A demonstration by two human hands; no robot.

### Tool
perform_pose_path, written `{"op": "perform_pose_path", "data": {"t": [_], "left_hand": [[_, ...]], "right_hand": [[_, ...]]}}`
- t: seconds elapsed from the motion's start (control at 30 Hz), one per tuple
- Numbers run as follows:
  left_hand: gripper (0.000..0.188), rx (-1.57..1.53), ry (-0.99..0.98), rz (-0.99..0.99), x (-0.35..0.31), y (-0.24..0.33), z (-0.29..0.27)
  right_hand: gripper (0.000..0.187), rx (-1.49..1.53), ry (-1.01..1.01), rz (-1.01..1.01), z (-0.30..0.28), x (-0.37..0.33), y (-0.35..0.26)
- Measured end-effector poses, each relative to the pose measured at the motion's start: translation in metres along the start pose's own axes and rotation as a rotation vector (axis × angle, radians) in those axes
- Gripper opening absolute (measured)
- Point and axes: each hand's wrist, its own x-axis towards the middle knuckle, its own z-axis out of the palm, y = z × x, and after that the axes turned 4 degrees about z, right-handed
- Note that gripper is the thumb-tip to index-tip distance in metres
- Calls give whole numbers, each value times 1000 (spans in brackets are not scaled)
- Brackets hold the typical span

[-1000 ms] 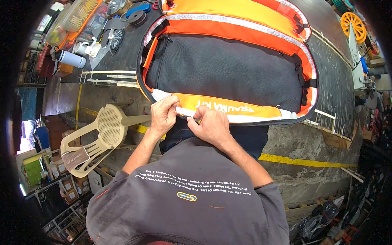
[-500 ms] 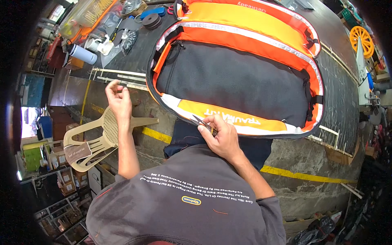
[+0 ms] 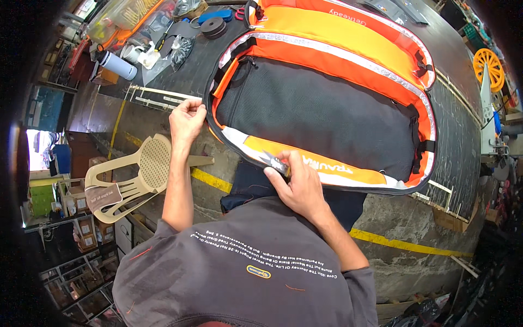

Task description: Inspecting and trimming loose threads on a manufactured orange trauma bag at a workshop bench.

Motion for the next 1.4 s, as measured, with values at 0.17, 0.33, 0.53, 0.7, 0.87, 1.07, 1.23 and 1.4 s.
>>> {"op": "perform_pose_path", "data": {"t": [0.17, 0.33, 0.53, 0.7, 0.87, 1.07, 1.23, 1.4], "left_hand": [[13, -379, -23, -106, 7, -36, 11], [16, -827, -132, -441, 5, -50, 12], [13, -1143, -333, -578, 7, -53, 16], [9, -1036, -284, -512, -5, -38, 12], [10, -834, -148, -400, -9, -25, 12], [13, -473, -5, -170, -14, -15, 18], [19, 80, 164, 194, -17, 21, 15], [19, 429, 93, 144, -9, 42, 8]], "right_hand": [[37, -50, -103, -143, -7, 63, -21], [30, -35, -210, -278, 31, 171, -47], [36, 213, -242, -257, 110, 219, -1], [25, 141, -32, -518, 120, 213, -9], [18, -47, 41, -656, 123, 220, -16], [25, 518, -289, -105, 154, 222, 5], [25, 617, -179, -125, 151, 225, -8], [31, 624, -32, -137, 135, 224, 1]]}}
